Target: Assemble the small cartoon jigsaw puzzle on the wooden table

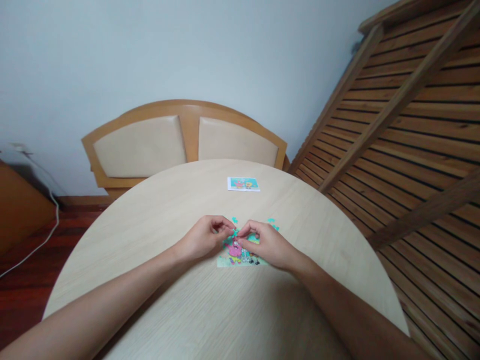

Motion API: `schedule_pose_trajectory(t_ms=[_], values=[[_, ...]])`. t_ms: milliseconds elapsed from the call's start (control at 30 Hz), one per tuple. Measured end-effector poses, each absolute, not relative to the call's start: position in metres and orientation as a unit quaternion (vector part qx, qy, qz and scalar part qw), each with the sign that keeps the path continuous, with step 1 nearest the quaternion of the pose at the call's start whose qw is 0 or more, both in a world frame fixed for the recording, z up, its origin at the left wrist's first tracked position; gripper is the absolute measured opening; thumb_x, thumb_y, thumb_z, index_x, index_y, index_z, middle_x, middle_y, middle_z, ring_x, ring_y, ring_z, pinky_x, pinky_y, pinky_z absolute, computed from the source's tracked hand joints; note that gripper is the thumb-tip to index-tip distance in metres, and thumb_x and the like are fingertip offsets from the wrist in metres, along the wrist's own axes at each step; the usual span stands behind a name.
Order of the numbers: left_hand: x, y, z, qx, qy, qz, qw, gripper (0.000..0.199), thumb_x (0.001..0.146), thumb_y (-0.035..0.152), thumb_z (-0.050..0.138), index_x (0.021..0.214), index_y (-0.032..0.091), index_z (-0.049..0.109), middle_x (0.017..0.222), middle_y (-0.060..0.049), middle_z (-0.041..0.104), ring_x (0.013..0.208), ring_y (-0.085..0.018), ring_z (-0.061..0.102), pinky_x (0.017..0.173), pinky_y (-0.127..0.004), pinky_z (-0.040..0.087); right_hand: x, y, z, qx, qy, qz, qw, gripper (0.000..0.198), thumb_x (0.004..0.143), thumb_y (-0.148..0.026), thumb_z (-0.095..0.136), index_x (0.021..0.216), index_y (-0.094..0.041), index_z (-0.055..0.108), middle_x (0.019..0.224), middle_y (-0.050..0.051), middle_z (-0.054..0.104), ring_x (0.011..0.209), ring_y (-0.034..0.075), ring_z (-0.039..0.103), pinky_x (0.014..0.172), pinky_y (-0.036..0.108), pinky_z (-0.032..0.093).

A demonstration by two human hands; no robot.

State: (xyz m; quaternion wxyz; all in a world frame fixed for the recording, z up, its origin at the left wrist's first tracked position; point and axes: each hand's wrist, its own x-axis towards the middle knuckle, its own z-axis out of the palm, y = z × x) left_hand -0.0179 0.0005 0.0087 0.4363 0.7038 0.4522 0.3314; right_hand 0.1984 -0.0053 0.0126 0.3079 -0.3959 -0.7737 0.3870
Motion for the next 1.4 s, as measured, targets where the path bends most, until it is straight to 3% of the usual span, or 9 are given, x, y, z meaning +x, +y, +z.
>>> schedule_pose_trajectory(t_ms=[200, 433, 900, 1400], values=[[-0.045, 0.011, 0.011, 0.752, 0.424, 0.215, 0.456, 0.024, 0.076, 0.032, 0.062, 0.084, 0.013, 0.075, 0.073, -0.002, 0.069, 0.064, -0.012, 0.052, 0.061, -0.022, 0.04, 0.204, -0.005, 0.016, -0.278, -0.903, 0.232, 0.231, 0.044, 0.08, -0.038, 0.079, 0.118, -0.023, 0.064, 0.121, 0.007, 0.068, 0.116, 0.025, 0.058, 0.102, 0.04, 0.042], [-0.047, 0.004, 0.02, 0.782, 0.401, 0.134, 0.458, 0.021, 0.074, 0.028, 0.058, 0.076, 0.013, 0.073, 0.066, 0.001, 0.061, 0.063, -0.011, 0.045, 0.061, -0.022, 0.036, 0.204, -0.005, 0.014, -0.269, -0.923, 0.196, 0.192, 0.037, 0.083, -0.041, 0.077, 0.114, -0.023, 0.067, 0.113, 0.006, 0.07, 0.11, 0.025, 0.059, 0.098, 0.039, 0.043], [-0.051, 0.004, 0.019, 0.783, 0.385, 0.124, 0.473, 0.024, 0.079, 0.033, 0.063, 0.079, 0.012, 0.074, 0.064, 0.003, 0.053, 0.061, -0.01, 0.039, 0.057, -0.021, 0.032, 0.204, -0.005, 0.012, -0.271, -0.925, 0.186, 0.188, 0.038, 0.082, -0.043, 0.077, 0.114, -0.023, 0.069, 0.117, 0.006, 0.069, 0.114, 0.025, 0.058, 0.101, 0.039, 0.042], [-0.044, -0.002, 0.02, 0.808, 0.432, 0.122, 0.382, 0.021, 0.075, 0.025, 0.055, 0.073, 0.014, 0.073, 0.067, 0.001, 0.064, 0.062, -0.011, 0.048, 0.059, -0.021, 0.037, 0.204, -0.007, 0.015, -0.275, -0.926, 0.181, 0.184, 0.035, 0.085, -0.043, 0.074, 0.114, -0.024, 0.071, 0.118, 0.007, 0.069, 0.115, 0.025, 0.058, 0.101, 0.04, 0.042]])
